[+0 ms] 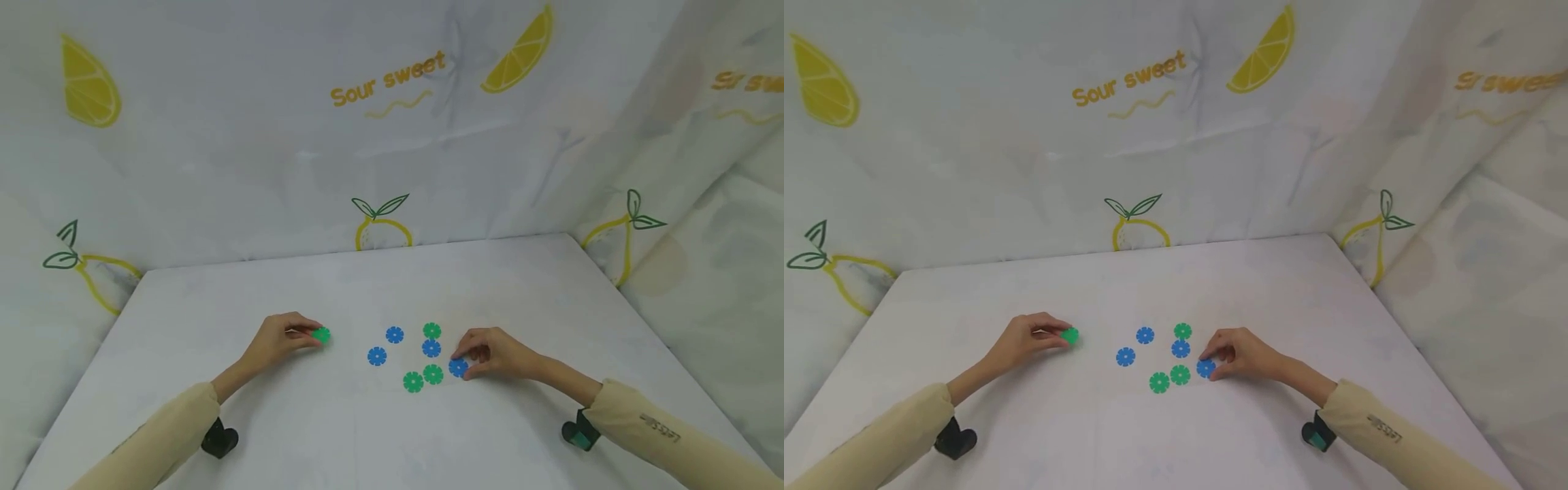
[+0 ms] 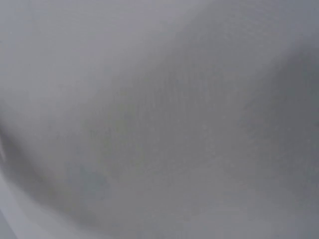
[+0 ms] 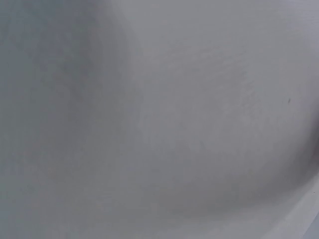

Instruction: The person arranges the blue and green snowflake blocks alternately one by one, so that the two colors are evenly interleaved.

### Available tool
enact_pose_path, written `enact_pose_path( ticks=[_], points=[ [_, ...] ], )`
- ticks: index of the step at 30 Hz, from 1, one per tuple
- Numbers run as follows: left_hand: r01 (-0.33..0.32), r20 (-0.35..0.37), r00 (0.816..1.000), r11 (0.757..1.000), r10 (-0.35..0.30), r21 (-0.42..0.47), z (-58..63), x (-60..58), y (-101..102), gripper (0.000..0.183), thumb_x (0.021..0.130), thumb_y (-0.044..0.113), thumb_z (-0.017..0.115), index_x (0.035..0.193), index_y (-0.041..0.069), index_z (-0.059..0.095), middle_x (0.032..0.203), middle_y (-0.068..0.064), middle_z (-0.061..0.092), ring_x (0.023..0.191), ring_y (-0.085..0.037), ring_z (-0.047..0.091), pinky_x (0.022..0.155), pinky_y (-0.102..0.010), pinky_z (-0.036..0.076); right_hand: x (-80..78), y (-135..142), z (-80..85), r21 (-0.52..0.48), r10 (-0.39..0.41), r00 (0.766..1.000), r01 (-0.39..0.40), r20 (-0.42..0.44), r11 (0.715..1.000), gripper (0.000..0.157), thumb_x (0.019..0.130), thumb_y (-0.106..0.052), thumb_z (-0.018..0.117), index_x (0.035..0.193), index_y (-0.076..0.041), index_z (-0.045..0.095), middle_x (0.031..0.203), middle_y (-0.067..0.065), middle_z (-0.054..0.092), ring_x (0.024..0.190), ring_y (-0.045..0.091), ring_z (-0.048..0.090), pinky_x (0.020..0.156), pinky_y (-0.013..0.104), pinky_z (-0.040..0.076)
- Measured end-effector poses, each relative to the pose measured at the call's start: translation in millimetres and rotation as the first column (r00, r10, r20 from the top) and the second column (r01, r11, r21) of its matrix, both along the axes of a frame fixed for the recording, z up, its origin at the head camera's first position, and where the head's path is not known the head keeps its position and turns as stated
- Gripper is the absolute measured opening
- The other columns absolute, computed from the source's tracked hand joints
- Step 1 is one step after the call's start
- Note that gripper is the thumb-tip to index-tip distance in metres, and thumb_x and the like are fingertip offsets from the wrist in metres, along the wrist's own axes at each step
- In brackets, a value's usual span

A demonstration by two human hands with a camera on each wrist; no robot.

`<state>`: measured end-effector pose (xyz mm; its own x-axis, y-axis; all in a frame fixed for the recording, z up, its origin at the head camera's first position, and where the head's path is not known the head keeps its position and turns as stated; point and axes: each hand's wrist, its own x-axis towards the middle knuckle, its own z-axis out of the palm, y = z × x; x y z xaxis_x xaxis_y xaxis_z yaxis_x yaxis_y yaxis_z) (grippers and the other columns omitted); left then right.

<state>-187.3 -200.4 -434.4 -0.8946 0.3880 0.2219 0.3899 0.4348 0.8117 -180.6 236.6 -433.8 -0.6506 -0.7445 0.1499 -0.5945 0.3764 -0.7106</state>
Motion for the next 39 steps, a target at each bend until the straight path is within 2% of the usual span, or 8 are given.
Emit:
enact_pose_path(
  ticks=[9, 15, 21, 28, 32, 35, 39],
  points=[
    [-0.051, -0.063, 0.997, 0.998, 0.049, -0.032, -3.1, -9.2, -14, 0.027, 0.073, 0.004, 0.080, 0.099, -0.001, 0.073, 0.094, -0.011, 0.070, 0.080, -0.011, 0.065, 0.072, -0.023, 0.055, 0.5, -4, 0.9, 0.004, 0.015, 1.000, -0.015, -0.017, 1.000, 0.027, 0.077, -0.018, 0.080, 0.100, -0.004, 0.073, 0.095, 0.006, 0.067, 0.073, 0.018, 0.055, 0.059, 0.023, 0.050],
    [-0.078, -0.071, 0.995, 0.994, 0.073, -0.072, -3.2, -15.8, -19, 0.028, 0.073, 0.004, 0.080, 0.100, 0.000, 0.072, 0.095, -0.010, 0.070, 0.081, -0.011, 0.065, 0.072, -0.021, 0.055, -3.2, -6, 3.8, 0.076, 0.013, 0.999, -0.011, -0.031, 0.997, 0.027, 0.076, -0.018, 0.081, 0.100, -0.007, 0.074, 0.093, 0.001, 0.067, 0.073, 0.012, 0.055, 0.060, 0.021, 0.050],
    [-0.115, -0.099, 0.989, 0.989, 0.106, -0.092, -3.0, -20.7, -21, 0.028, 0.072, 0.002, 0.080, 0.099, -0.003, 0.072, 0.095, -0.013, 0.071, 0.081, -0.017, 0.066, 0.072, -0.025, 0.056, -3.9, -9, 11.8, 0.124, -0.004, 1.000, 0.003, 0.003, 0.992, 0.028, 0.074, -0.016, 0.083, 0.098, -0.006, 0.074, 0.091, 0.000, 0.068, 0.073, 0.013, 0.055, 0.061, 0.022, 0.051],
    [-0.169, -0.097, 0.983, 0.974, 0.155, -0.148, -0.3, -25.3, -24, 0.028, 0.074, 0.005, 0.080, 0.099, -0.003, 0.072, 0.096, -0.016, 0.071, 0.083, -0.026, 0.067, 0.075, -0.031, 0.056, 0.2, -12, 17.4, 0.137, -0.043, 0.999, 0.038, 0.031, 0.990, 0.027, 0.072, -0.012, 0.083, 0.096, -0.004, 0.073, 0.091, 0.002, 0.069, 0.072, 0.015, 0.056, 0.062, 0.022, 0.051],
    [-0.194, -0.087, 0.979, 0.967, 0.182, -0.167, 0.3, -29.0, -27, 0.028, 0.075, 0.006, 0.080, 0.100, -0.002, 0.072, 0.096, -0.014, 0.072, 0.084, -0.025, 0.067, 0.076, -0.028, 0.055, 1.3, -13, 18.0, 0.145, -0.069, 0.996, 0.061, 0.049, 0.988, 0.027, 0.072, -0.011, 0.083, 0.095, -0.004, 0.073, 0.092, 0.003, 0.071, 0.072, 0.014, 0.056, 0.063, 0.022, 0.051],
    [-0.195, -0.080, 0.980, 0.964, 0.184, -0.180, 2.1, -32.8, -28, 0.029, 0.075, 0.007, 0.080, 0.101, -0.001, 0.072, 0.096, -0.014, 0.072, 0.085, -0.025, 0.068, 0.076, -0.026, 0.054, 1.7, -12, 18.2, 0.157, -0.096, 0.993, 0.084, 0.071, 0.984, 0.027, 0.071, -0.011, 0.084, 0.095, -0.005, 0.073, 0.093, 0.002, 0.071, 0.072, 0.013, 0.056, 0.064, 0.022, 0.051],
    [-0.177, -0.094, 0.982, 0.966, 0.161, -0.190, 5.8, -38.3, -31, 0.029, 0.075, 0.006, 0.079, 0.101, -0.003, 0.072, 0.095, -0.015, 0.072, 0.084, -0.027, 0.068, 0.075, -0.031, 0.055, 2.3, -12, 18.3, 0.159, -0.119, 0.988, 0.101, 0.103, 0.982, 0.026, 0.071, -0.010, 0.084, 0.095, -0.005, 0.073, 0.092, 0.001, 0.071, 0.071, 0.013, 0.055, 0.063, 0.021, 0.050]
  ],
)
